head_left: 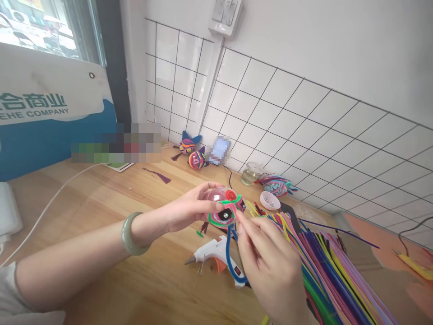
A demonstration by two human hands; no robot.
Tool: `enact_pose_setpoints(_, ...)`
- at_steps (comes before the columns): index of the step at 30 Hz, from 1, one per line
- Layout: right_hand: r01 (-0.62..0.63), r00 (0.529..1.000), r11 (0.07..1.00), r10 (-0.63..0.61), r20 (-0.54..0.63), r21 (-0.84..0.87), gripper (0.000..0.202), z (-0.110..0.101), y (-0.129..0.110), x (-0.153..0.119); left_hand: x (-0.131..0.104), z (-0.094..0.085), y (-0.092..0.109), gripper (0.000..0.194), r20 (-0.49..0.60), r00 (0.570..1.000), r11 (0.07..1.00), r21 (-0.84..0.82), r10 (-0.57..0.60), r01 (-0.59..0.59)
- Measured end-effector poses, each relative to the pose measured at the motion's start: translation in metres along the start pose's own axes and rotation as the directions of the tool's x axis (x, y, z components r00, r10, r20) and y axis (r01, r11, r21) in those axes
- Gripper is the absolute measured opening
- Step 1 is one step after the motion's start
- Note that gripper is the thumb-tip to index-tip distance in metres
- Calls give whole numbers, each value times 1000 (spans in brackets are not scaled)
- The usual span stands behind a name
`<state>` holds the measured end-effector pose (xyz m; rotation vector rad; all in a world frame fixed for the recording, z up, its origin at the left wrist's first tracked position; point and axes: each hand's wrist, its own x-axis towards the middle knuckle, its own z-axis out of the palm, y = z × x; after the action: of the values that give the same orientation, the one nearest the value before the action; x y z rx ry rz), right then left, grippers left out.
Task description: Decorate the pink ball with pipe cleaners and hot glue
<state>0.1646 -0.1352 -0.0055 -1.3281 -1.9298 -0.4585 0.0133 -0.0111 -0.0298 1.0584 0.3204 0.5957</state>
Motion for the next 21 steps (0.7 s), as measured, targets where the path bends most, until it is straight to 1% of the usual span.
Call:
enact_pose_setpoints(4, -44, 989, 997, 36, -140, -58, 34, -17, 6, 3, 2, -3, 1, 51, -5, 1000, 1000, 8, 12, -12)
enact_pose_setpoints(5, -52, 987, 996, 39, -153, -78, 33, -20, 8, 4, 2, -4, 1, 52, -15, 1000, 1000, 11, 12, -12)
enact_pose_setpoints(7, -71, 989, 992, 57, -137, -102, 30, -25, 13, 4, 4, -6, 1, 53, -36, 999, 1000, 22, 17, -16)
enact_pose_setpoints(9, -101, 991, 989, 90, -98, -110, 27, -26, 22, 3, 5, -8, 1, 54, -58, 998, 999, 37, 31, -29)
enact_pose_setpoints(11, -123, 991, 986, 117, -59, -111, 23, -24, 37, 1, 7, -9, 0, 54, -74, 996, 997, 53, 53, -49)
enact_pose_setpoints(13, -129, 992, 988, 128, -24, -84, 20, -19, 55, -3, 8, -10, -1, 51, -82, 993, 995, 64, 80, -75)
enact_pose_setpoints(15, -140, 990, 987, 141, 6, -73, 21, -12, 76, -7, 9, -11, -2, 49, -96, 989, 992, 71, 112, -105)
enact_pose_setpoints(16, -174, 982, 982, 178, 59, -70, 22, -8, 86, -9, 9, -11, -2, 48, -112, 985, 989, 74, 134, -126)
enact_pose_setpoints(18, -270, 944, 960, 280, 176, -78, 26, 0, 103, -15, 10, -11, -1, 48, -146, 974, 983, 81, 175, -165)
enact_pose_setpoints(19, -316, 909, 943, 333, 249, -105, 28, 5, 109, -17, 10, -11, 0, 48, -160, 969, 981, 86, 186, -174)
enact_pose_setpoints(21, -359, 862, 923, 385, 329, -139, 29, 14, 117, -21, 10, -11, 2, 49, -183, 966, 981, 95, 184, -169)
